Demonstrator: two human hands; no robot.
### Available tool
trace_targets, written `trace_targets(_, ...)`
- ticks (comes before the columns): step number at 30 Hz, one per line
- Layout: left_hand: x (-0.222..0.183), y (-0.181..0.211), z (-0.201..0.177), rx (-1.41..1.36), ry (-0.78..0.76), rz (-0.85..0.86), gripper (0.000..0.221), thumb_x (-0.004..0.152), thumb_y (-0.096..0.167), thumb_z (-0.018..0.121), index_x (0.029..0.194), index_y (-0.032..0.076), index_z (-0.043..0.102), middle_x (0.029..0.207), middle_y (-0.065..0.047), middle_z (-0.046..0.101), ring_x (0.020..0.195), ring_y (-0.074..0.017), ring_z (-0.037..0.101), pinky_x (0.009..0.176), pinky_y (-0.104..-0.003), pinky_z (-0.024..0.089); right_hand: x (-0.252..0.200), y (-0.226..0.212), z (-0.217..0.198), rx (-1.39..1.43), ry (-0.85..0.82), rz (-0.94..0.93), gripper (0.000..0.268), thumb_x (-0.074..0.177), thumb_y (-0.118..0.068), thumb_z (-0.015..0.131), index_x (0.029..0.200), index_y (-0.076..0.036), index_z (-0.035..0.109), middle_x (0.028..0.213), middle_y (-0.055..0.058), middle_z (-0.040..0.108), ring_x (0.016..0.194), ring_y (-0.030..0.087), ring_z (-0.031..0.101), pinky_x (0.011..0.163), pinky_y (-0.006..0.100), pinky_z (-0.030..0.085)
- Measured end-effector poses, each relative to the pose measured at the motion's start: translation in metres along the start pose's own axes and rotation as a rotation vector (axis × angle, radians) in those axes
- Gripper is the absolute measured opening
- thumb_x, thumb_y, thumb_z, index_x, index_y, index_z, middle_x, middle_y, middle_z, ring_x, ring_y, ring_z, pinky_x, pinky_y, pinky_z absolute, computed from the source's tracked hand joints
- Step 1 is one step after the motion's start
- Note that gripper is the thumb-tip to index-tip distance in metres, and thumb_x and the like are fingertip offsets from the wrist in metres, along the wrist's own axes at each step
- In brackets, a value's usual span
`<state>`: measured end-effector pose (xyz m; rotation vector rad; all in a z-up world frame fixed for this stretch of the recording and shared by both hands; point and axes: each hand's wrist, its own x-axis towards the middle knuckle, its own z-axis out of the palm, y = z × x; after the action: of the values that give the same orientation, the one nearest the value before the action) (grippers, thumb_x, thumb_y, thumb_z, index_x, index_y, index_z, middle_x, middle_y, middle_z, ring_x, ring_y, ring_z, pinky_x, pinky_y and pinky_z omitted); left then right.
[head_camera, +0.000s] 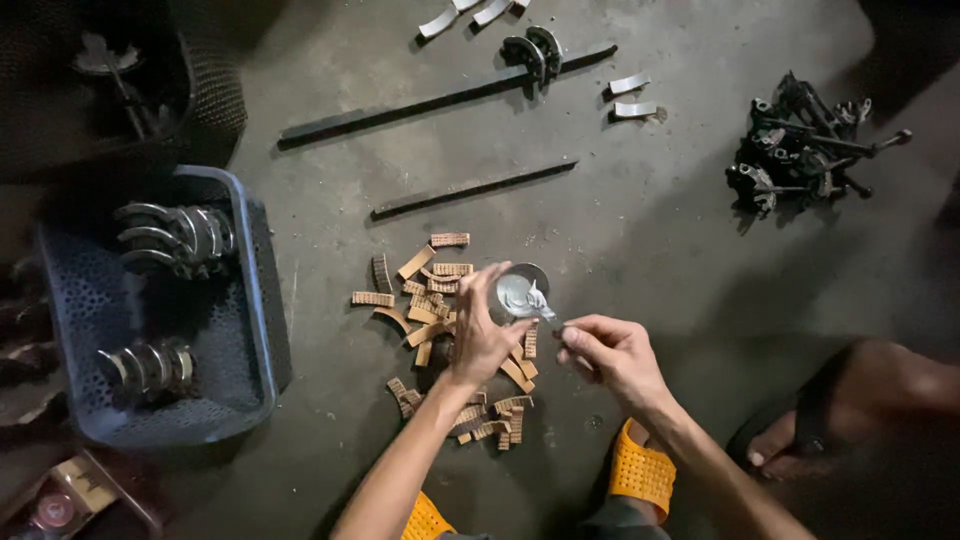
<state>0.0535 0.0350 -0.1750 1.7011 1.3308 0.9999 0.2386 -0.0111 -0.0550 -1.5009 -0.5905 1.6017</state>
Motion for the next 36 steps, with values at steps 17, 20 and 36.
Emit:
trace_targets(17, -0.034, 0.033, -0.145, 0.251, 0.101, 0.014, 0.068, 0.088, 0.032, 0.075, 0.142, -0.001, 0.05, 0.14, -0.018, 0.057, 0.124, -0.0352, 0.058, 0.108, -0.047, 0.045, 0.054, 0.031, -0.014, -0.645, 0.186, -0.173, 0.017, 0.095, -0.004, 0.074, 0.11, 0.004, 0.071, 0.085, 0.013, 0.069, 0.066, 0.02, 0.06, 0.057, 0.031, 0.048)
trace_targets(20, -0.066, 0.039, -0.24, 0.286, 0.304, -0.078, 0.047, 0.083, 0.007, 0.076, 0.126, -0.001, 0.059, 0.125, -0.014, 0.064, 0.11, -0.0294, 0.064, 0.097, -0.037, 0.053, 0.078, 0.073, -0.044, -0.863, 0.201, -0.382, 0.027, 0.097, -0.005, 0.078, 0.118, 0.008, 0.068, 0.1, 0.018, 0.071, 0.079, 0.025, 0.063, 0.069, 0.035, 0.05)
trace_targets(36, 0.079, -0.326, -0.409, -0.818, 1.065, -0.726, 0.025, 0.089, 0.018, 0.053, 0.071, 0.005, 0.064, 0.063, -0.009, 0.064, 0.045, -0.0176, 0.053, 0.042, -0.028, 0.037, 0.041, 0.098, -0.059, -1.327, 0.28, -0.752, 0.045, 0.093, -0.001, 0.083, 0.132, 0.012, 0.066, 0.115, 0.021, 0.074, 0.089, 0.027, 0.072, 0.081, 0.036, 0.059)
